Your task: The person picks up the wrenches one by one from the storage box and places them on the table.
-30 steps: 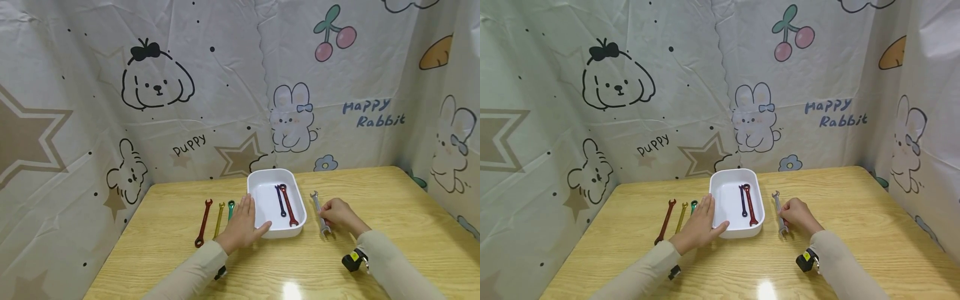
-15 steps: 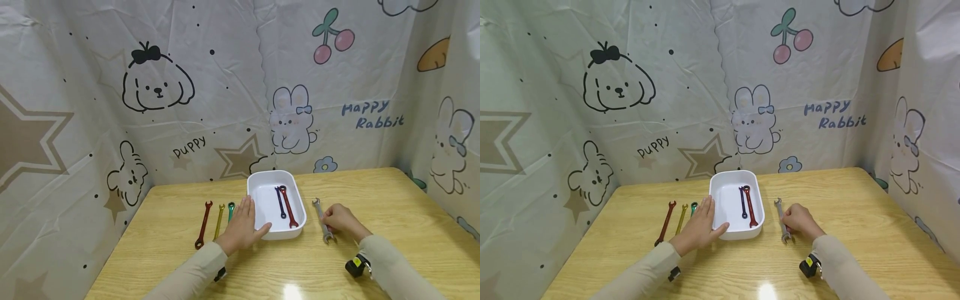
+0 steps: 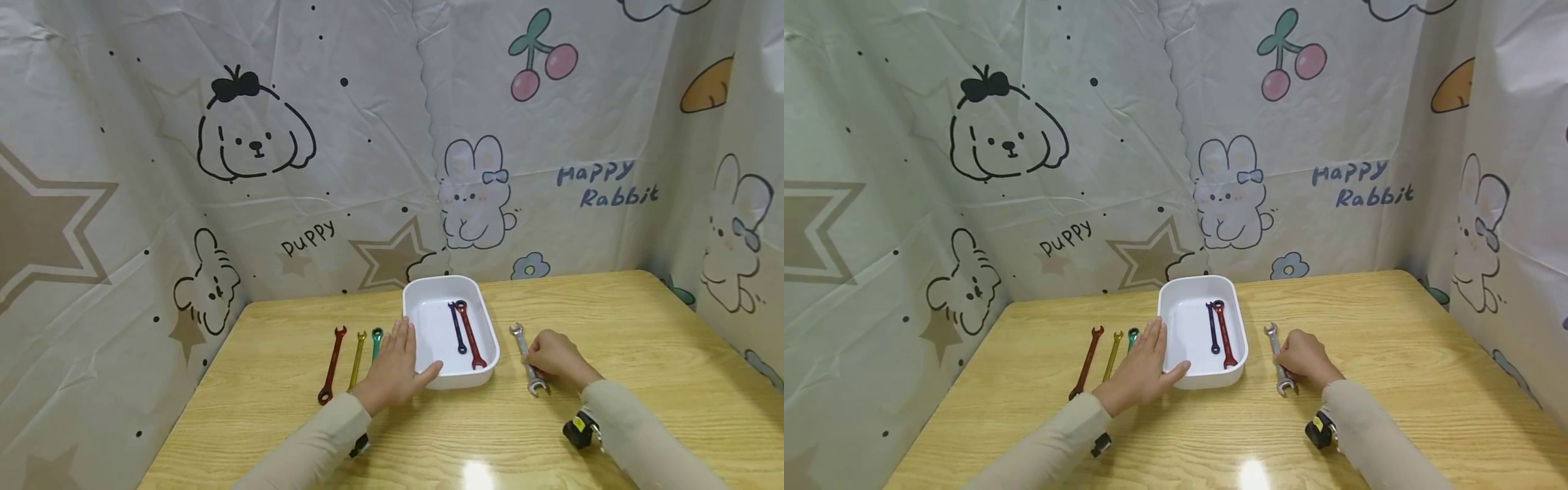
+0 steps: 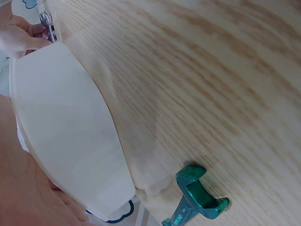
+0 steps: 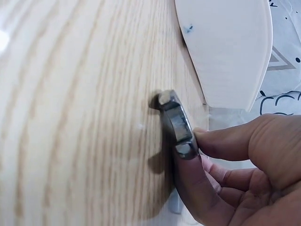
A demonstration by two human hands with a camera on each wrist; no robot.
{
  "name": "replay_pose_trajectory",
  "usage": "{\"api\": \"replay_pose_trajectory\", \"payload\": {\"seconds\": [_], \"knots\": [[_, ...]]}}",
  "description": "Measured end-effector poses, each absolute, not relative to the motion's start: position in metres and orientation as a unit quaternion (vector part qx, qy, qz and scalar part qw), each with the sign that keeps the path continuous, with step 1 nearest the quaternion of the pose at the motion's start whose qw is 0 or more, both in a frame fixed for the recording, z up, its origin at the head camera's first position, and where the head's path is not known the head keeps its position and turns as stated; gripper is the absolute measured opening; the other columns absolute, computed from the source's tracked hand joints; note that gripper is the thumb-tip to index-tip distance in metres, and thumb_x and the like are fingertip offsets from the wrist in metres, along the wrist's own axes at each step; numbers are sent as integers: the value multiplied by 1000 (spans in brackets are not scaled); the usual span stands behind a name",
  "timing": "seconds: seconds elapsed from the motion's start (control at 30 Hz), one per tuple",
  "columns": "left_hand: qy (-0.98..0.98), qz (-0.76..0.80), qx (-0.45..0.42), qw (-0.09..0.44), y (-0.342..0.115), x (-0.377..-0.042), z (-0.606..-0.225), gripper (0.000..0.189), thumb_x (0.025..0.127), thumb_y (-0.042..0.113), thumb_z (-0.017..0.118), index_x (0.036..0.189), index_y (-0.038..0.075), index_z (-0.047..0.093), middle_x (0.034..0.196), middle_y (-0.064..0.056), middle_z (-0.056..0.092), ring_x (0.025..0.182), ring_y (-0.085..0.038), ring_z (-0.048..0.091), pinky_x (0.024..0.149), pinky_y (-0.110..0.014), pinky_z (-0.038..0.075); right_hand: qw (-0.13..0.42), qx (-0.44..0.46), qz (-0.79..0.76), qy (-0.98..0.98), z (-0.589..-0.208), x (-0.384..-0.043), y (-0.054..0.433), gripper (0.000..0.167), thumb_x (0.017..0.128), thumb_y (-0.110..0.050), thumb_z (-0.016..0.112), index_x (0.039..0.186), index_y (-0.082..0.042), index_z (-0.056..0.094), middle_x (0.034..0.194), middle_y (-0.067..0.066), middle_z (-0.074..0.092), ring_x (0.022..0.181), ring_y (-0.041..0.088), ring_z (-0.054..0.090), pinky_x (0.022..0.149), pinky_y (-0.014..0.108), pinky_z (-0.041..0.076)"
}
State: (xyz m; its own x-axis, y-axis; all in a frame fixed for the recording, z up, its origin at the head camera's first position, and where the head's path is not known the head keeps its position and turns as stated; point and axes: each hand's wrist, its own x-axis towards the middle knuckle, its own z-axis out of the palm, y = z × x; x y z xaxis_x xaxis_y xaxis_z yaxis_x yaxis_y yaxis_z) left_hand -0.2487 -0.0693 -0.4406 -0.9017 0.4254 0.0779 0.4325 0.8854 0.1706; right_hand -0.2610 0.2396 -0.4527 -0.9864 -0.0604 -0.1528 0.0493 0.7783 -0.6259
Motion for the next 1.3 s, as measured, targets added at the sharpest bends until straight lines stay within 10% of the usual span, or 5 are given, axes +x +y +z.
{"api": "replay_pose_trajectory", "payload": {"seconds": [1.3], "knots": [[-971, -95, -218, 15, -69, -249, -440, 97, 92, 69, 29, 150, -7, 14, 158, -23, 6, 146, -35, 5, 116, -48, 16, 106, 8, -308, 945, -445, -261, 238, 20, 86, -12, 67, 69, -3, 62, 59, 4, 60, 49, 11, 55, 47, 21, 46]]}}
